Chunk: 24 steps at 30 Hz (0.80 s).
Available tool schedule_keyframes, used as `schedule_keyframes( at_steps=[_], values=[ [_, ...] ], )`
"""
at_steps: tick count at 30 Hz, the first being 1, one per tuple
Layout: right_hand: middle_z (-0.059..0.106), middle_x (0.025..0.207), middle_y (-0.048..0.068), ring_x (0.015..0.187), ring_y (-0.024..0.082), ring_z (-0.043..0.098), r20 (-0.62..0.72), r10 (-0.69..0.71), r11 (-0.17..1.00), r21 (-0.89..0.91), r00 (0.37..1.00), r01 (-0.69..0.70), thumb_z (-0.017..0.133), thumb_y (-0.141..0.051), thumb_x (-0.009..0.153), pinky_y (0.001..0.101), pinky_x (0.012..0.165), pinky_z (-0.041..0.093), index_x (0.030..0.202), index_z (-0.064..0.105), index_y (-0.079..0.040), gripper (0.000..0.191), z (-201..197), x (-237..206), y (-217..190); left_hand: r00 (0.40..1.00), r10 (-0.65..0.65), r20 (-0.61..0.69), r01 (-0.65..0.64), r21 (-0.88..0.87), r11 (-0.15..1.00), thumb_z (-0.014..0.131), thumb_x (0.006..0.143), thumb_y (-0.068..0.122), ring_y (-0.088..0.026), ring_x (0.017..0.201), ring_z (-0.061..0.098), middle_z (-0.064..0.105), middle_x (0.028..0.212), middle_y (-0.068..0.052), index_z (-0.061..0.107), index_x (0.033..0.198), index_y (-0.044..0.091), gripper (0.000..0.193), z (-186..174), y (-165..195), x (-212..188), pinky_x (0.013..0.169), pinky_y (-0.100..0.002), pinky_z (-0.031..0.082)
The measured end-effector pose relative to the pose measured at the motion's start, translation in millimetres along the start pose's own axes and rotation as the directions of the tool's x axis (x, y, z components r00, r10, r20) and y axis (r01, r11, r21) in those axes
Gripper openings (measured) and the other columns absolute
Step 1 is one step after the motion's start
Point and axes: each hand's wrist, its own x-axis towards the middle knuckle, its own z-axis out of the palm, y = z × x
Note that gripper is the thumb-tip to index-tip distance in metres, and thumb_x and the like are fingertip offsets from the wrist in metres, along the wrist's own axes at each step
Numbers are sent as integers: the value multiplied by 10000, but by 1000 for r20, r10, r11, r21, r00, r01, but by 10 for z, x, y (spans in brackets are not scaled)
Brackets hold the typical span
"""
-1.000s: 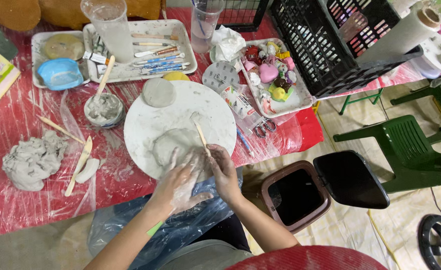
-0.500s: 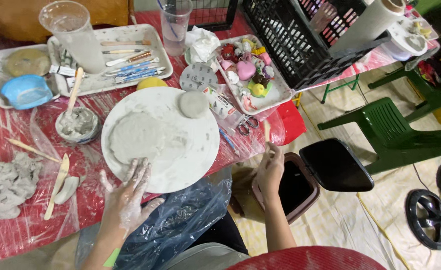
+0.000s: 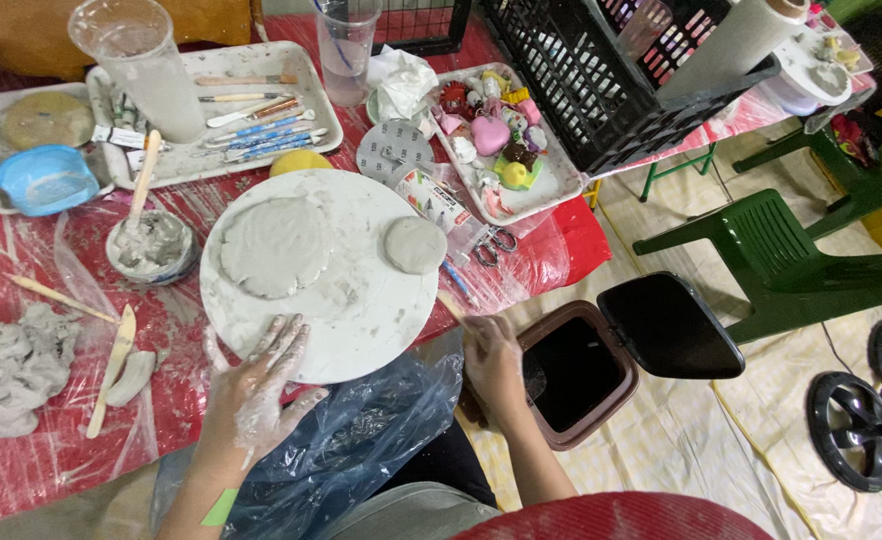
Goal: The person works at a table covered in plastic, pressing and flattening a slab of clay on a round white bat. They pour water and brush clay slurry onto the slab, smooth it with their hands, pat it with a sponge, and shape its edges with a wooden modeling tool.
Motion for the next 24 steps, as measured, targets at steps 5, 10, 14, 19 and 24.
schedule_keyframes(
  at_steps=[5, 10, 14, 19, 24],
  values=[
    [701, 1098, 133, 1049, 365, 647, -90, -321, 894, -358, 943, 270, 677, -41, 748, 498, 904, 489, 1043, 729, -119, 309, 338, 309, 95, 998, 54, -15, -55, -41, 998, 698, 752, 577, -263, 1337, 518, 580, 1439, -49, 571, 1380, 123, 785, 93, 82, 7, 1123, -759, 128],
    [710, 1035, 72, 1023, 290, 641, -117, -185, 947, -287, 976, 145, 692, -57, 845, 440, 945, 502, 1003, 732, -144, 185, 298, 923, 418, 993, 116, -14, -117, -60, 991, 691, 797, 562, -219, 1357, 509, 565, 1460, -25, 566, 1401, 137, 749, 241, 144, 30, 1128, -751, 145],
    [701, 1123, 169, 1071, 338, 627, -71, -215, 949, -249, 974, 191, 772, -239, 868, 457, 962, 475, 1236, 659, -92, 411, 292, 1701, 554, 984, 177, 16, -176, -50, 983, 707, 796, 523, -221, 1364, 492, 552, 1456, -41, 556, 1388, 100, 743, 312, 158, 66, 1148, -737, 148],
    [666, 1198, 280, 1142, 380, 666, 626, -50, 977, -131, 778, 168, 886, -498, 665, 424, 1005, 503, 1448, 458, 14, 1028, 569, 2501, 553, 984, 170, 48, -155, -227, 962, 701, 845, 434, -273, 1415, 460, 550, 1493, -77, 545, 1425, 89, 693, 358, 149, 96, 1199, -554, 211],
    [713, 1193, 272, 1083, 370, 718, 522, 136, 948, -317, 842, 43, 853, -428, 653, 430, 957, 554, 1510, 428, -8, 1045, 172, 2559, 336, 984, 148, -102, -177, -427, 887, 691, 943, 327, -287, 1475, 466, 575, 1523, -72, 581, 1397, 126, 509, 423, 54, 17, 1252, -517, 259]
  ],
)
